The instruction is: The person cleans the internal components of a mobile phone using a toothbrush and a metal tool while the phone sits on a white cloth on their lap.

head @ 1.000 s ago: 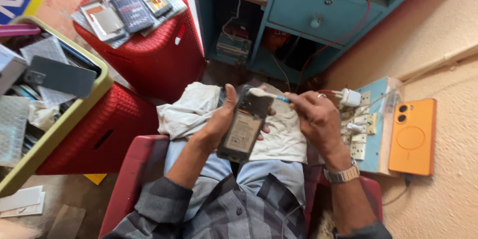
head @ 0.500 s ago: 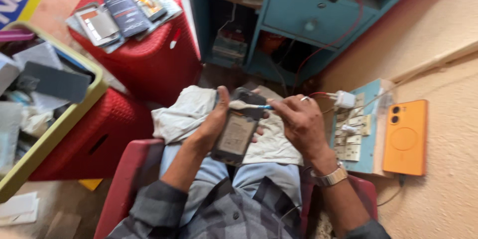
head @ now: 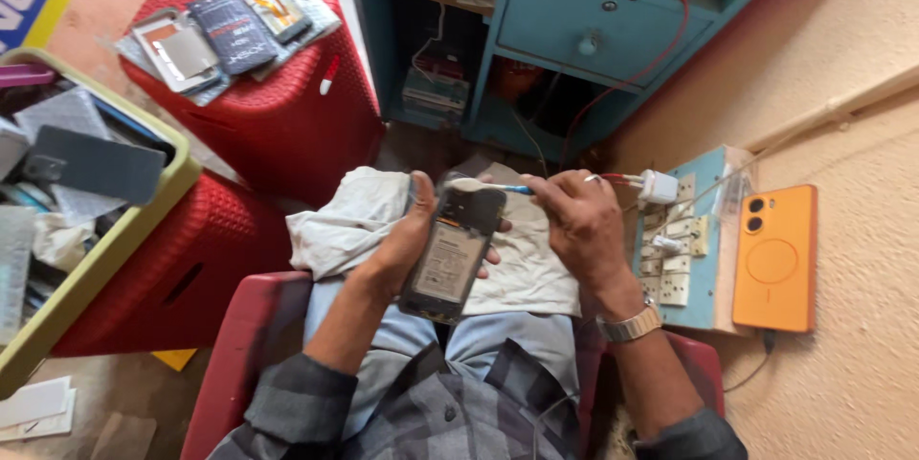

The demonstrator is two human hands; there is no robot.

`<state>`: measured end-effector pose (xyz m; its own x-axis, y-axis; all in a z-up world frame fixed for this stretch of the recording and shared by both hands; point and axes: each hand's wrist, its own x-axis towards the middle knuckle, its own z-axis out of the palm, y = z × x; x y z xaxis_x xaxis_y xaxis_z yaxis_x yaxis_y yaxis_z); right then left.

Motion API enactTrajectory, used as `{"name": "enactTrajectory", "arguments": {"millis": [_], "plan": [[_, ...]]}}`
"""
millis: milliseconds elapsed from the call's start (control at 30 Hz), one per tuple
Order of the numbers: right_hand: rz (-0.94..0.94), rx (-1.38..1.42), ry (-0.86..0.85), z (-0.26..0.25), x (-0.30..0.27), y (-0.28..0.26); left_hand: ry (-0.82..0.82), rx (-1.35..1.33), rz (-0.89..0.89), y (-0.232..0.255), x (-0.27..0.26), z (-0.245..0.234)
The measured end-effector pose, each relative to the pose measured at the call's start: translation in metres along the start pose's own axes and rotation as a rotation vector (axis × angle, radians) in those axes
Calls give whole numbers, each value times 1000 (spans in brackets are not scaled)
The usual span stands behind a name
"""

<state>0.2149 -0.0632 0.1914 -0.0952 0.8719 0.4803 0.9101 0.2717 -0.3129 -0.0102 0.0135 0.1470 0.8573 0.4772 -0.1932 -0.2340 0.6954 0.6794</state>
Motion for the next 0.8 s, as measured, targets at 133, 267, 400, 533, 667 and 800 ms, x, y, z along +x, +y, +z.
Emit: {"name": "enactTrajectory", "arguments": {"millis": [133,267,400,533,667,800], "plan": [[-37,2,-5,3,-6,-10,38,31,19,-2,-4,4],[-39,-12,7,9,-3,-12,12,21,52,2,-9,-1],[37,-15,22,5,-4,-7,16,19,11,-4,-7,-5],[-22,8,27,9,-8,-8,29,77,15,-2,-5,-4],[-10,-21,7,10,-3,-4,54,96,33,4,-7,-1],[-35,-35,-8,6,-5,-9,52,92,-9,1,-6,1]]}}
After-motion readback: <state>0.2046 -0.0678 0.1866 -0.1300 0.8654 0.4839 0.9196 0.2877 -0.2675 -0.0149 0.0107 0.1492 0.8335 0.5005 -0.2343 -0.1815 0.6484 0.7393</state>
